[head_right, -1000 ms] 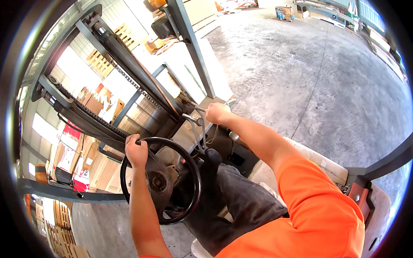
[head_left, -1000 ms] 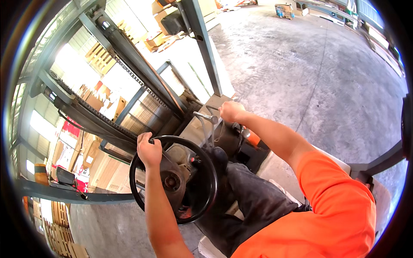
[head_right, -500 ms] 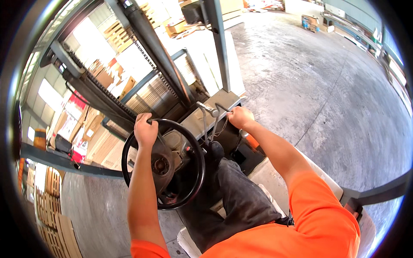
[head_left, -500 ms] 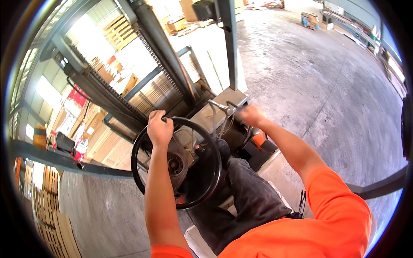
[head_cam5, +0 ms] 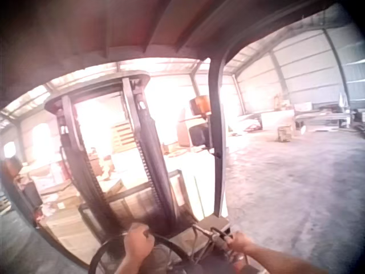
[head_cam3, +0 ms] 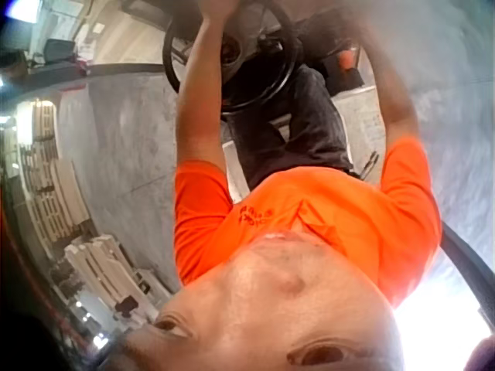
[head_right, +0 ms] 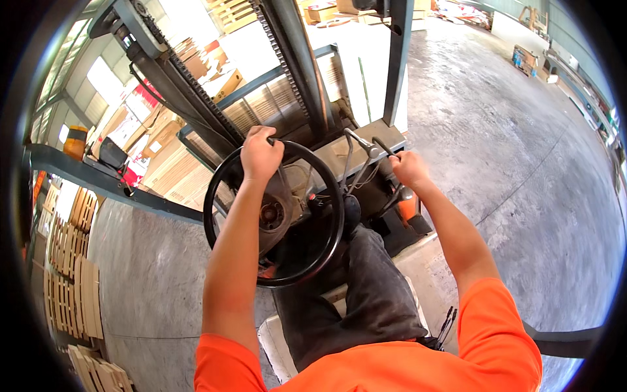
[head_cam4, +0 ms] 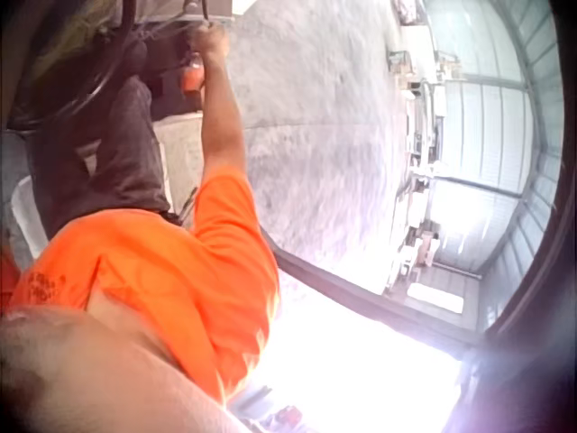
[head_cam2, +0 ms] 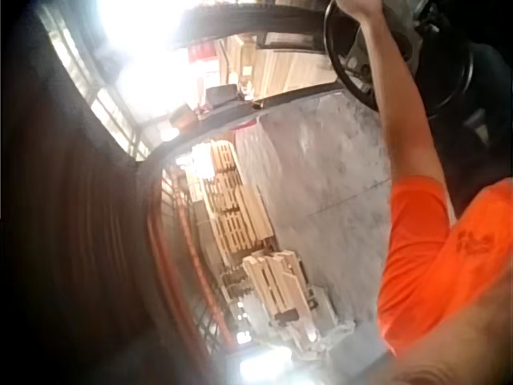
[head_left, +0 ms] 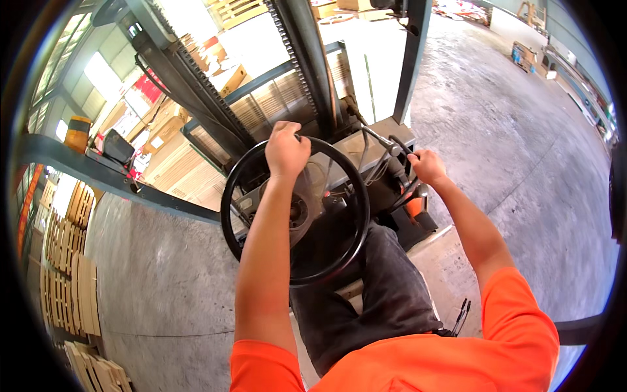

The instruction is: The person operates a forklift by turning the steering wheel and adjusting the hydraulic and directional control levers while driving through a factory floor surrounded by wood panel stacks.

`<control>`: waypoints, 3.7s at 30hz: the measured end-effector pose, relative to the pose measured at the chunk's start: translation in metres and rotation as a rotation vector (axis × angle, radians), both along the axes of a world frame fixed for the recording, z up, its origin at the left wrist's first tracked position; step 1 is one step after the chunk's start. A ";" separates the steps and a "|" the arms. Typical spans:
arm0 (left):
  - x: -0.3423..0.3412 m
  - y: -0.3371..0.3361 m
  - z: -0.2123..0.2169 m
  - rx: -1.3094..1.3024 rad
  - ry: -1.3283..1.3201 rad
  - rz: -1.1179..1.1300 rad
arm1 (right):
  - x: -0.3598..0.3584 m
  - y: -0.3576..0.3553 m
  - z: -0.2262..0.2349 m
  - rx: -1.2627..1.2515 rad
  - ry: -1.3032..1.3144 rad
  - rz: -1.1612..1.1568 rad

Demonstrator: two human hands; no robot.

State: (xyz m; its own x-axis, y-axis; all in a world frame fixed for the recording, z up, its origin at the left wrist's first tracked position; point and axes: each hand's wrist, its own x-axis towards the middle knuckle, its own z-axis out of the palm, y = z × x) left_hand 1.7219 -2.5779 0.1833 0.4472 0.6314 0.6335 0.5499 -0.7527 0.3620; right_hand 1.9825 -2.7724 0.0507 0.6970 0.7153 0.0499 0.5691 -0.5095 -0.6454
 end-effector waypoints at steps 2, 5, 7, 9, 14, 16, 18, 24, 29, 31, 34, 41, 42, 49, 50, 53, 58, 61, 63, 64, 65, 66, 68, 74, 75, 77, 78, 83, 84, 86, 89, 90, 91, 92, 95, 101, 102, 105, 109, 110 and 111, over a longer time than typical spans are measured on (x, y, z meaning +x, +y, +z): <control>-0.004 0.000 0.002 0.004 0.013 -0.004 | -0.004 0.002 0.007 -0.004 0.036 0.015; -0.001 0.000 0.000 0.065 -0.018 -0.061 | -0.002 0.005 0.003 0.002 -0.012 -0.001; 0.008 -0.007 -0.010 0.029 -0.026 -0.102 | 0.010 0.006 -0.020 0.030 -0.058 0.022; 0.020 -0.020 -0.010 0.016 -0.026 -0.160 | 0.019 0.008 -0.021 0.076 -0.096 0.037; 0.022 -0.090 -0.050 0.024 0.034 -0.377 | 0.011 0.015 -0.006 0.082 0.226 0.043; -0.004 -0.131 -0.066 -0.036 0.031 -0.518 | 0.010 0.011 -0.011 0.119 0.249 0.026; -0.046 -0.163 -0.070 0.072 -0.007 -0.542 | 0.007 0.016 -0.001 0.142 0.292 0.031; -0.176 -0.162 -0.060 0.159 0.104 -0.320 | 0.022 0.004 -0.028 0.557 0.529 0.111; -0.181 -0.148 -0.049 0.165 0.162 -0.441 | 0.000 -0.012 -0.065 -0.376 -0.248 0.356; -0.182 -0.149 -0.053 0.159 0.178 -0.446 | -0.006 -0.005 -0.065 -0.496 -0.148 0.231; -0.186 -0.146 -0.052 0.211 0.177 -0.408 | -0.010 -0.007 -0.057 -0.531 -0.107 0.205; -0.225 -0.079 -0.040 0.211 0.155 -0.094 | -0.020 -0.060 -0.077 -0.748 -0.162 0.340; -0.231 -0.065 -0.037 0.227 0.140 -0.042 | -0.034 -0.072 -0.059 -0.903 -0.137 0.461; -0.174 0.015 -0.010 0.164 0.074 0.143 | -0.039 -0.156 -0.109 -0.804 -0.132 0.379; -0.162 0.024 -0.007 0.159 0.089 0.161 | -0.043 -0.152 -0.096 -0.824 -0.118 0.391; -0.131 0.041 0.005 0.102 0.086 0.194 | -0.054 -0.142 -0.084 -0.850 -0.067 0.355; -0.054 0.049 0.014 0.103 0.080 0.052 | -0.068 -0.139 -0.091 -0.665 -0.036 0.226; -0.003 0.019 0.005 0.138 0.125 -0.113 | -0.068 -0.138 -0.099 -0.540 -0.009 0.214; 0.024 -0.016 -0.011 0.151 0.136 -0.263 | -0.064 -0.140 -0.111 -0.457 0.000 0.193; 0.033 -0.035 -0.020 0.161 0.130 -0.357 | -0.066 -0.141 -0.111 -0.453 0.012 0.187; 0.036 -0.056 -0.029 0.168 0.127 -0.435 | -0.066 -0.140 -0.107 -0.447 0.018 0.180; 0.032 -0.078 -0.039 0.177 0.123 -0.511 | -0.066 -0.138 -0.103 -0.439 0.021 0.174; 0.018 -0.123 -0.053 0.128 0.154 -0.580 | -0.062 -0.144 -0.103 -0.460 0.028 0.153; -0.104 -0.174 -0.077 0.124 0.165 -0.522 | -0.054 -0.148 -0.094 -0.448 0.049 0.134; -0.123 -0.174 -0.077 0.126 0.185 -0.501 | -0.055 -0.149 -0.094 -0.463 0.050 0.160; -0.161 -0.164 -0.078 0.169 0.214 -0.460 | -0.055 -0.148 -0.093 -0.475 0.051 0.154; -0.180 -0.155 -0.077 0.208 0.225 -0.441 | -0.056 -0.148 -0.093 -0.480 0.051 0.155; -0.229 -0.088 -0.050 0.288 0.288 -0.139 | -0.055 -0.153 -0.101 -0.481 0.038 0.137; -0.226 -0.072 -0.045 0.287 0.250 -0.035 | -0.055 -0.155 -0.101 -0.480 0.036 0.135; -0.226 -0.029 -0.036 0.267 0.205 0.014 | -0.047 -0.154 -0.103 -0.440 -0.003 0.190; -0.216 -0.001 -0.010 0.204 0.197 0.117 | -0.039 -0.112 -0.089 -0.154 -0.179 0.332; -0.210 0.006 -0.006 0.195 0.188 0.132 | -0.042 -0.095 -0.048 0.195 -0.246 0.248; -0.201 0.012 -0.005 0.179 0.162 0.119 | -0.034 -0.071 -0.019 0.455 -0.242 0.230; -0.196 0.017 -0.004 0.164 0.138 0.110 | -0.030 -0.045 0.013 0.588 -0.332 0.181; -0.191 0.020 -0.005 0.176 0.123 0.114 | -0.018 0.017 0.086 0.552 -0.443 0.169; -0.195 -0.005 -0.007 0.151 0.061 0.130 | 0.000 0.050 0.062 -0.147 -0.182 0.142; -0.196 -0.009 -0.008 0.148 0.040 0.143 | 0.001 0.035 0.058 -0.164 -0.238 0.168; -0.198 -0.014 -0.014 0.148 0.001 0.176 | 0.016 0.024 -0.002 0.001 -0.044 0.134; -0.194 -0.019 -0.016 0.143 0.015 0.183 | 0.016 0.019 -0.003 0.069 -0.071 0.060; -0.193 -0.020 -0.014 0.144 0.013 0.189 | 0.014 0.019 0.006 0.058 -0.095 0.067; -0.196 -0.020 -0.015 0.182 0.011 0.199 | 0.021 0.024 -0.001 0.067 -0.120 0.070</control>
